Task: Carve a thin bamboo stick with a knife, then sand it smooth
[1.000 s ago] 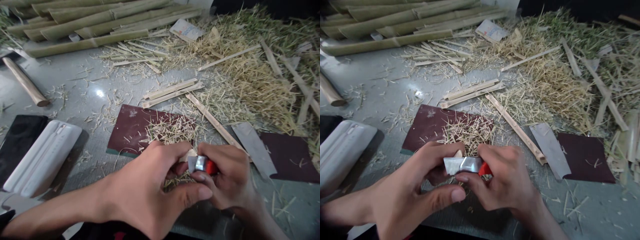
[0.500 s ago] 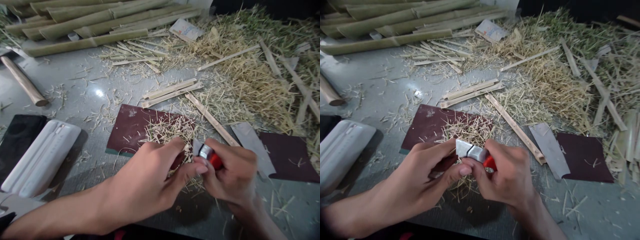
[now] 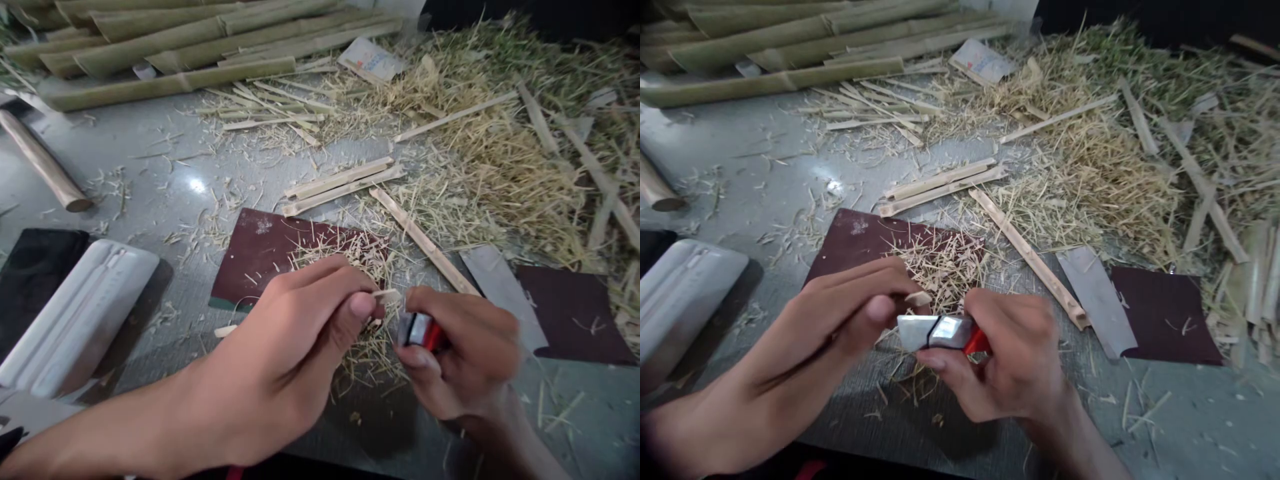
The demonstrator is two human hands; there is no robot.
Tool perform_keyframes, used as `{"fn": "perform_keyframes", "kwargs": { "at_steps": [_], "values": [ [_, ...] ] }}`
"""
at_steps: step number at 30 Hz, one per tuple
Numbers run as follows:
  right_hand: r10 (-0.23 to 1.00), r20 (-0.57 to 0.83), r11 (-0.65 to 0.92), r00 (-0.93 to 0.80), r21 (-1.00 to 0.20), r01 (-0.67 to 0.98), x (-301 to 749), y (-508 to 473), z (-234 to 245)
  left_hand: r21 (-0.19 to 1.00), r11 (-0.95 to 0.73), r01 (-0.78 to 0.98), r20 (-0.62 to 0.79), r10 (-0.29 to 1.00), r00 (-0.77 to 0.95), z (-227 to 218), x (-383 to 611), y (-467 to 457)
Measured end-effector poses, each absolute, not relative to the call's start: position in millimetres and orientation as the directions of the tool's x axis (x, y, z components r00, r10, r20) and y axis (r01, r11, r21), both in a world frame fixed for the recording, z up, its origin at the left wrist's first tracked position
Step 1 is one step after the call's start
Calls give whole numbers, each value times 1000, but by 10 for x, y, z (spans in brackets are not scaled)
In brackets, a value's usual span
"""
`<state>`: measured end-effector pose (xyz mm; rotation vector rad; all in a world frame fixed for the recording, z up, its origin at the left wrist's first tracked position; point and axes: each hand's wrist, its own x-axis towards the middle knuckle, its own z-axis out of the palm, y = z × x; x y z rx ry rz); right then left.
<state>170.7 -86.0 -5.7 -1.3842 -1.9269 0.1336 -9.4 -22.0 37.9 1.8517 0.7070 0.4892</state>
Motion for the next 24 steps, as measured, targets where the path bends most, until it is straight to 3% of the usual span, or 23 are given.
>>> {"fn": "perform_keyframes", "kwargs": {
  "at_steps": [9,15,21,24],
  "values": [
    [879,423,416,-218,-460,784,1685,-825,-17,936,-147,320,-139,681,719,381,-108,-255],
    [890,397,413,-224,-492,767,1669,-841,5,910,-216,354,-74,755,651,483,-71,-356],
    [893,387,412,-229,-500,762,1668,-834,19,880,-318,352,-27,708,705,506,-60,-354],
    [893,386,412,-230,-498,763,1671,-832,29,850,-338,404,10,778,629,504,-68,-392]
  ]
}}
